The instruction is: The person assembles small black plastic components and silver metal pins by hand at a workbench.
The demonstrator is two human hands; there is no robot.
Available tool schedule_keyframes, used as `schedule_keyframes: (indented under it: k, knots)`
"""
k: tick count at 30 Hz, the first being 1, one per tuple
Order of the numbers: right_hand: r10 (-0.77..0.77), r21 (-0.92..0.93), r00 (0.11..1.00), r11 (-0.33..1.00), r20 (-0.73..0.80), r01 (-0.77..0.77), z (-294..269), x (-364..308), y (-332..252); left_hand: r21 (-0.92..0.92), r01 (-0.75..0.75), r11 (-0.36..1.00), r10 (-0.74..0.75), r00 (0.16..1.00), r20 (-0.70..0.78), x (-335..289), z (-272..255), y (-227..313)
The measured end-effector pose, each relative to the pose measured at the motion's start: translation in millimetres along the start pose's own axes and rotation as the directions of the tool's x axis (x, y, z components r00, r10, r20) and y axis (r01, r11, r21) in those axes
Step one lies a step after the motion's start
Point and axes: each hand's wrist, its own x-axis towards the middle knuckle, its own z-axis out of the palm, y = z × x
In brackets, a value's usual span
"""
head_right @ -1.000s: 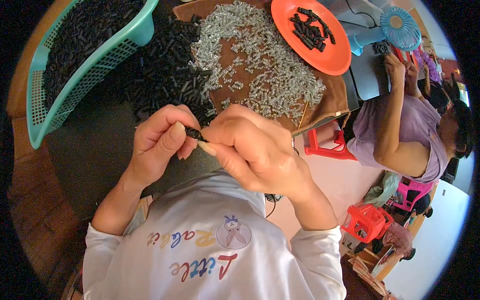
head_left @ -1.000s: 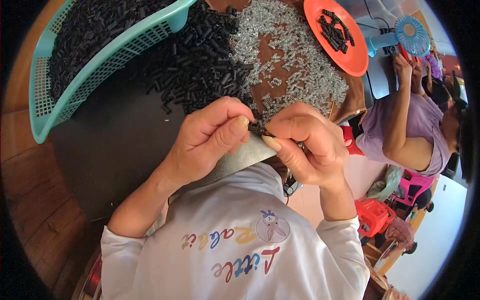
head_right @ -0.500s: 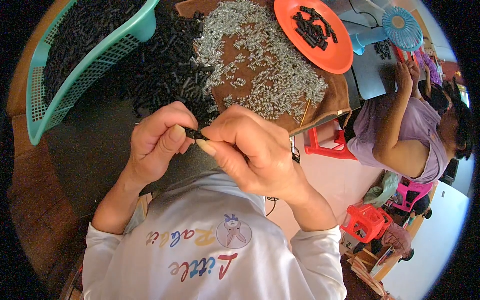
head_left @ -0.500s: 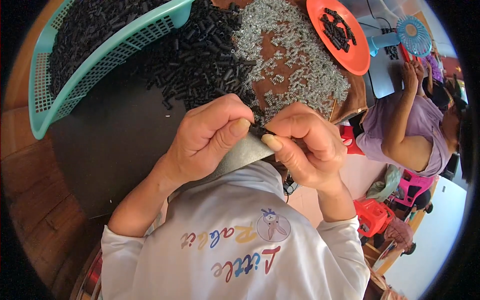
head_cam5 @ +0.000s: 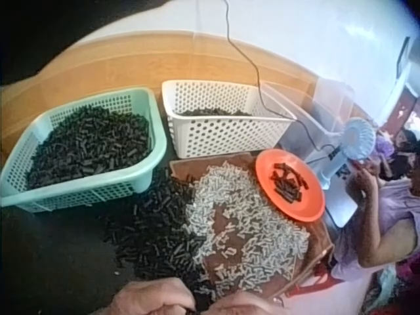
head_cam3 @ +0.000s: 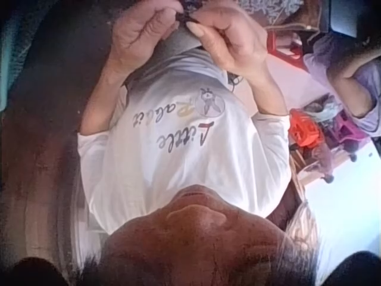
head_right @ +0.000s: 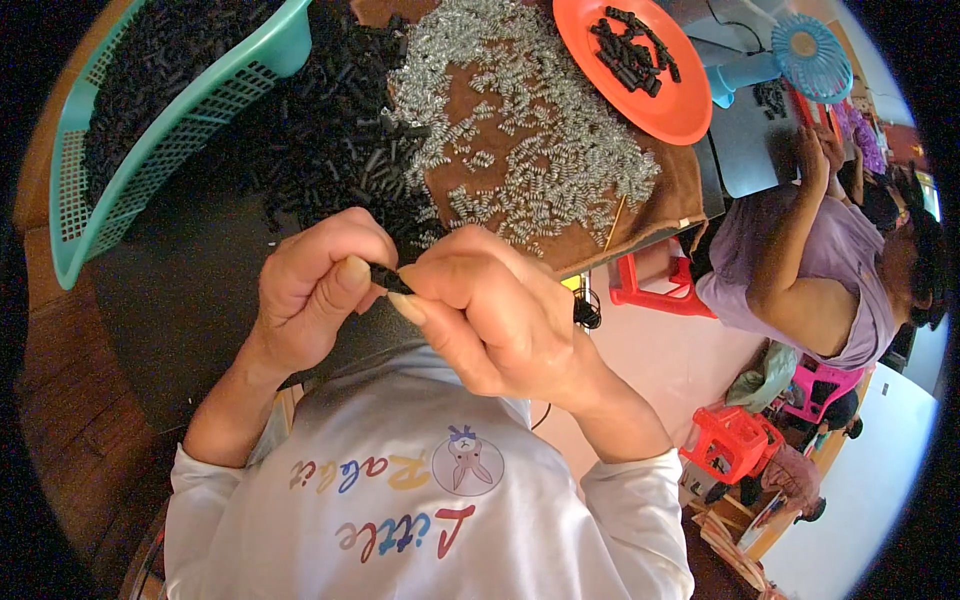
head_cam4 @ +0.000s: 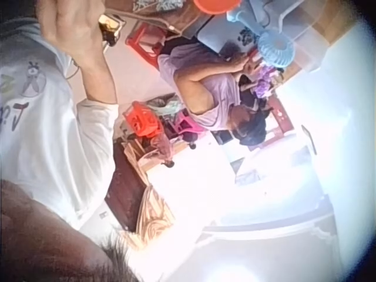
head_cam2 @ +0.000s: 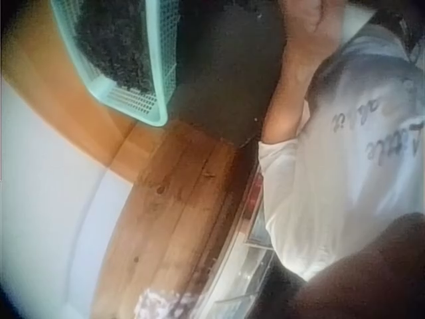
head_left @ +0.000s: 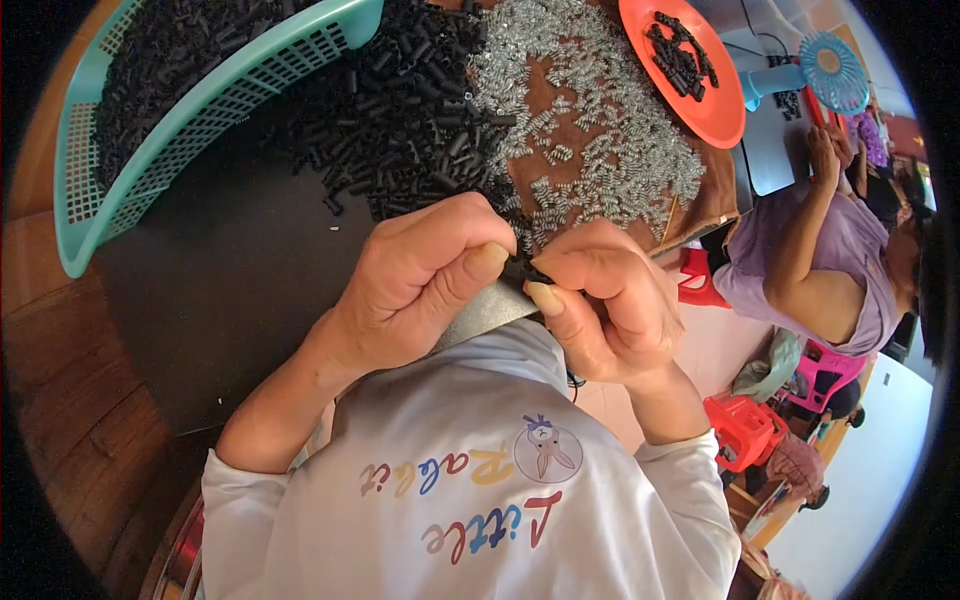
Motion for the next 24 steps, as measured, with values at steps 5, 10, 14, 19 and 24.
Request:
schedule_keyframes:
  k: [5, 10, 14, 19, 24]
  knots:
    - [0.018, -0.062, 0.999, 0.998, 0.05, -0.014, -2, 0, 0, 0.055, -0.026, 0.998, 0.025, 1.0, 0.007, 2, -4, 2]
    - [0.0, -0.1, 0.998, 0.995, 0.06, 0.006, -5, -1, 1, 0.022, -0.027, 0.999, 0.026, 0.998, 0.054, 1, -2, -1]
    - [-0.009, -0.044, 0.997, 0.999, 0.077, 0.012, -7, 0, 2, 0.003, -0.02, 1.0, 0.02, 0.997, 0.078, 0, -2, -4]
    - [-0.007, 0.069, 0.996, 0.998, 0.088, 0.001, -8, 1, 5, -0.175, 0.106, 0.979, -0.092, 0.992, 0.086, -3, 1, -4]
    - [-0.036, -0.018, 0.999, 0.999, 0.025, 0.037, 0, 2, 4, -0.515, 0.225, 0.827, -0.234, 0.971, 0.047, -5, 8, -6]
